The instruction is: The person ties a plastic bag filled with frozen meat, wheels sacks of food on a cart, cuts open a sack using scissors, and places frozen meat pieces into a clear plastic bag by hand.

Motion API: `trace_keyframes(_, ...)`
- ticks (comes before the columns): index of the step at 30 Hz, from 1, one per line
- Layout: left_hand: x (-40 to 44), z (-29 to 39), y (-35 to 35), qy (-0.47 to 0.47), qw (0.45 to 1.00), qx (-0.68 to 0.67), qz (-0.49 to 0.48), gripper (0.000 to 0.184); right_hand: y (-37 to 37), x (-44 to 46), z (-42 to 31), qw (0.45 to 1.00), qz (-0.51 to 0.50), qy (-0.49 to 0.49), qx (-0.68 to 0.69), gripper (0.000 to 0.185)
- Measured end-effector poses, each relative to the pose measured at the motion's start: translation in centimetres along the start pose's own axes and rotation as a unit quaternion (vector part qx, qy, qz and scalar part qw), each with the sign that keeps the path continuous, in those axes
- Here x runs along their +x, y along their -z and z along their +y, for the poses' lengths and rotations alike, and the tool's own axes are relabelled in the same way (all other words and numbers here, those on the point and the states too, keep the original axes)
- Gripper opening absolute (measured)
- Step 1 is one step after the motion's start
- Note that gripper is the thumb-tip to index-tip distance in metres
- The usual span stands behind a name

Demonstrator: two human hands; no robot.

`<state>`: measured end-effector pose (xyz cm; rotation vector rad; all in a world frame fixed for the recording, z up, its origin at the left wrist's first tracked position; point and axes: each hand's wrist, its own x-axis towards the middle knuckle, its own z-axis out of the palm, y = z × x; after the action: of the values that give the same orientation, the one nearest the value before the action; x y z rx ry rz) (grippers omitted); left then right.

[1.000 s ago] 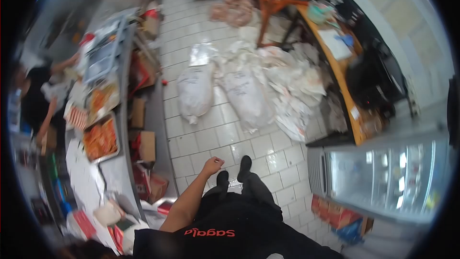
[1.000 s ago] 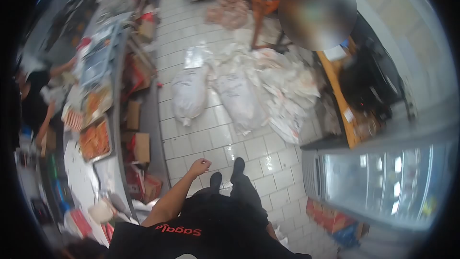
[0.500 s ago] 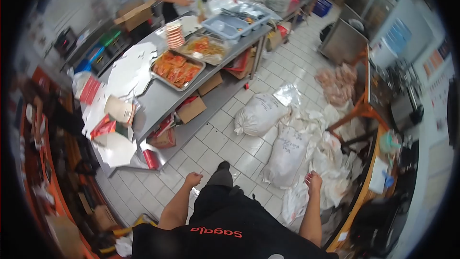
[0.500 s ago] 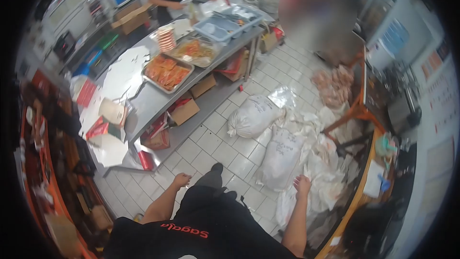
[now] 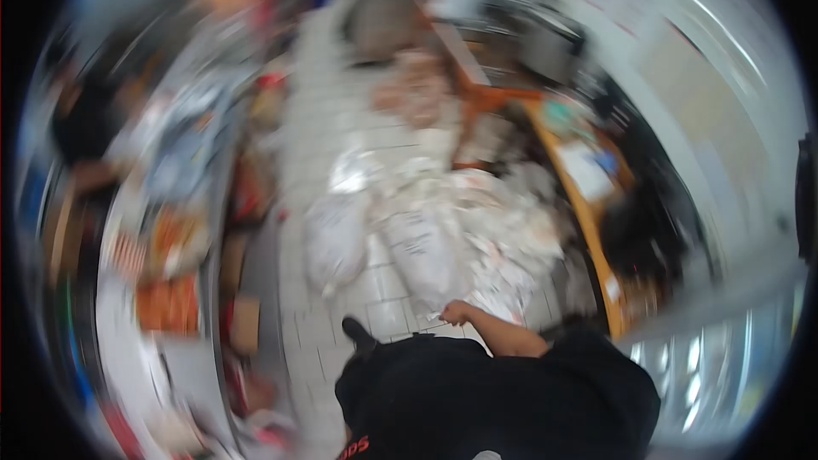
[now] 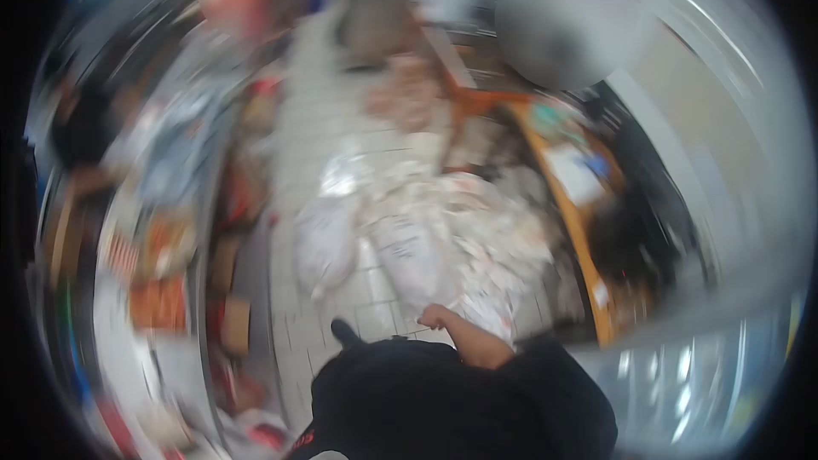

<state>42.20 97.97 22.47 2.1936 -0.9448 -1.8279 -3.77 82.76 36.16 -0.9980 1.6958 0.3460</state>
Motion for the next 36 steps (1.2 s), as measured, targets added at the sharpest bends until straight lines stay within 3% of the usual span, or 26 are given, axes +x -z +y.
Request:
trace_keyframes(1,1.7,3.1,1.9,-0.013,0.999,0.029,-0.023,0.037,1.4,2.0,1.6,0.995,0.043,0.060,-0.060,0.035)
trace_keyframes(2,3.3,6.1,3.6,-0.021,0.998,0.051,-0.042,0.036,3.2,-0.3,1.2,0.989,0.142,0.006,0.037,0.035)
trace_keyframes(3,4.7,9.1,5.1,-0.024,0.996,0.062,-0.058,0.035,4.4,-1.0,1.9,0.959,0.266,0.039,0.085,0.034)
trace_keyframes(5,7.5,14.3,7.9,-0.026,0.996,0.049,-0.072,0.032,6.7,-2.0,2.8,0.903,0.344,-0.019,0.256,0.030)
trace_keyframes(6,9.4,16.9,9.5,-0.024,0.997,0.028,-0.072,0.031,7.6,-3.4,2.6,0.861,0.352,-0.019,0.367,0.031)
trace_keyframes(9,15.7,24.6,15.1,-0.060,0.995,-0.031,-0.076,0.028,7.6,-6.9,2.2,0.795,0.377,-0.032,0.474,0.031)
trace_keyframes(12,19.4,34.1,19.5,-0.133,0.984,0.068,-0.093,0.021,3.9,-7.0,4.2,0.790,0.364,-0.081,0.486,0.032)
trace_keyframes(14,20.1,38.7,19.6,-0.171,0.982,0.037,-0.072,0.016,-0.6,-5.6,6.7,0.798,0.336,-0.133,0.482,0.032)
trace_keyframes(18,19.2,43.5,15.4,-0.151,0.987,-0.031,-0.053,0.018,-10.4,-6.3,9.0,0.790,0.238,-0.242,0.511,0.030)
trace_keyframes(21,17.2,43.7,10.4,-0.104,0.992,0.005,-0.074,0.032,-13.8,-7.1,8.4,0.730,0.183,-0.299,0.587,0.026)
trace_keyframes(25,12.3,39.2,3.2,-0.089,0.978,0.110,-0.154,0.032,-12.8,-6.5,7.8,0.756,0.136,-0.265,0.582,0.024)
trace_keyframes(26,10.9,38.1,1.6,-0.075,0.973,0.149,-0.162,0.032,-12.3,-5.4,8.6,0.840,0.127,-0.199,0.489,0.022)
trace_keyframes(27,9.7,37.2,0.4,-0.060,0.967,0.183,-0.169,0.032,-11.4,-3.3,10.2,0.850,0.117,-0.194,0.476,0.022)
trace_keyframes(28,10.3,35.8,-0.2,-0.050,0.973,0.166,-0.153,0.032,-10.0,-1.2,11.8,0.913,0.155,-0.148,0.346,0.022)
trace_keyframes(29,12.6,33.2,-0.5,-0.105,0.954,0.210,-0.186,0.032,-8.4,0.1,12.8,0.956,0.188,-0.091,0.207,0.024)
trace_keyframes(30,11.8,31.9,-0.5,-0.124,0.949,0.222,-0.187,0.032,-5.8,0.5,13.6,0.896,0.165,-0.105,0.399,0.023)
trace_keyframes(31,10.9,30.7,-0.6,-0.143,0.943,0.234,-0.188,0.032,-2.6,0.7,14.2,0.800,0.128,-0.123,0.572,0.026)
trace_keyframes(32,8.1,31.7,-1.6,-0.061,0.989,0.094,-0.101,0.032,1.0,0.6,14.4,0.801,0.160,-0.117,0.565,0.027)
trace_keyframes(33,6.1,33.2,-2.7,0.015,0.998,-0.058,-0.008,0.032,5.0,-0.1,13.8,0.803,0.193,-0.103,0.555,0.028)
trace_keyframes(36,4.3,33.8,-3.8,-0.028,0.999,0.027,0.011,0.031,13.9,0.0,14.1,0.815,0.234,-0.047,0.528,0.022)
